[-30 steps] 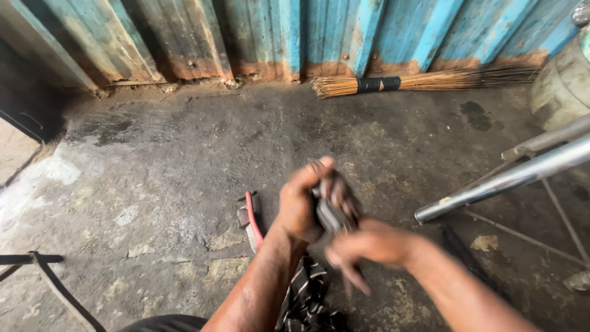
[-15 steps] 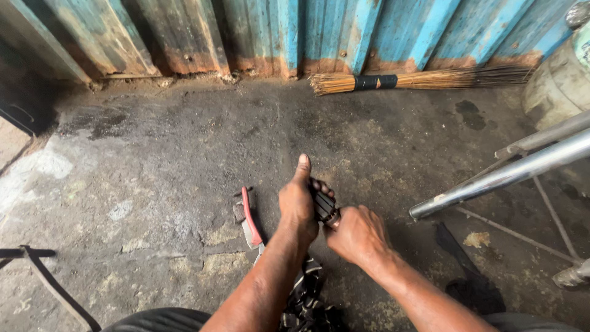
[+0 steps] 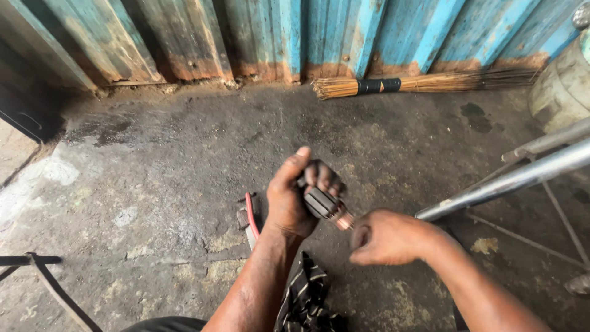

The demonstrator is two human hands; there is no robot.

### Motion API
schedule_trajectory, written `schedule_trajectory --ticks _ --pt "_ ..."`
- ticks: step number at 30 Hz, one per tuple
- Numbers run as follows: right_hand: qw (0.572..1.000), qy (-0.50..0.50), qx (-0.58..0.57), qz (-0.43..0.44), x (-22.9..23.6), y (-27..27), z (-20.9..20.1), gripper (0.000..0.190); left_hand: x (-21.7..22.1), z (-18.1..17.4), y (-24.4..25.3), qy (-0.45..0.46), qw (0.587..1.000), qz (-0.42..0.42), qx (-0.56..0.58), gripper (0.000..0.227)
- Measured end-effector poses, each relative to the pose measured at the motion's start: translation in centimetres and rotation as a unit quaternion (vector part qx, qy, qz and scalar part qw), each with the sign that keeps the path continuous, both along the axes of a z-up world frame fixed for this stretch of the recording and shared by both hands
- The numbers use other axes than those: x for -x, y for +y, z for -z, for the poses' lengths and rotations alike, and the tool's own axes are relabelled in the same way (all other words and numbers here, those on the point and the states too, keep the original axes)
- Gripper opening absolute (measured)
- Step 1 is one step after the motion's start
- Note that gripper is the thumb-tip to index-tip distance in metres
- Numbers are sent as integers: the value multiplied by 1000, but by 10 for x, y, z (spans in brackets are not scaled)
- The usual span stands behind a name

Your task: The person is seated on the ground and uses a metal file to scrape and clean the copper windings on a cylindrical motor armature. They rotate the component and repeatedly file the same area.

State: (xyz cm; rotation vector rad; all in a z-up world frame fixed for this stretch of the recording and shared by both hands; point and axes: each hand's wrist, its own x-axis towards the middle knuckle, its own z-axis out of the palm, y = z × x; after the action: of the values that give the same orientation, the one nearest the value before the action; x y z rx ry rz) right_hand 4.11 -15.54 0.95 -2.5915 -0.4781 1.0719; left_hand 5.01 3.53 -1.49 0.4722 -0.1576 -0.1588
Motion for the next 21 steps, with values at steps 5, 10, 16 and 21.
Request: schedule_trajectory --ticks 5,10,16,21 --pt "978 -134 -59 151 21 9 0 54 -6 7 0 38 996 -77 2 41" --pt "893 -362 -201 174 31 36 5 52 2 2 -16 43 993 -109 -34 40" --pt "913 -327 -93 223 21 39 15 43 6 -3 -26 22 984 -144 -103 46" --pt "870 -442 -147 162 23 38 16 44 5 -5 -22 40 972 -194 -129 47"
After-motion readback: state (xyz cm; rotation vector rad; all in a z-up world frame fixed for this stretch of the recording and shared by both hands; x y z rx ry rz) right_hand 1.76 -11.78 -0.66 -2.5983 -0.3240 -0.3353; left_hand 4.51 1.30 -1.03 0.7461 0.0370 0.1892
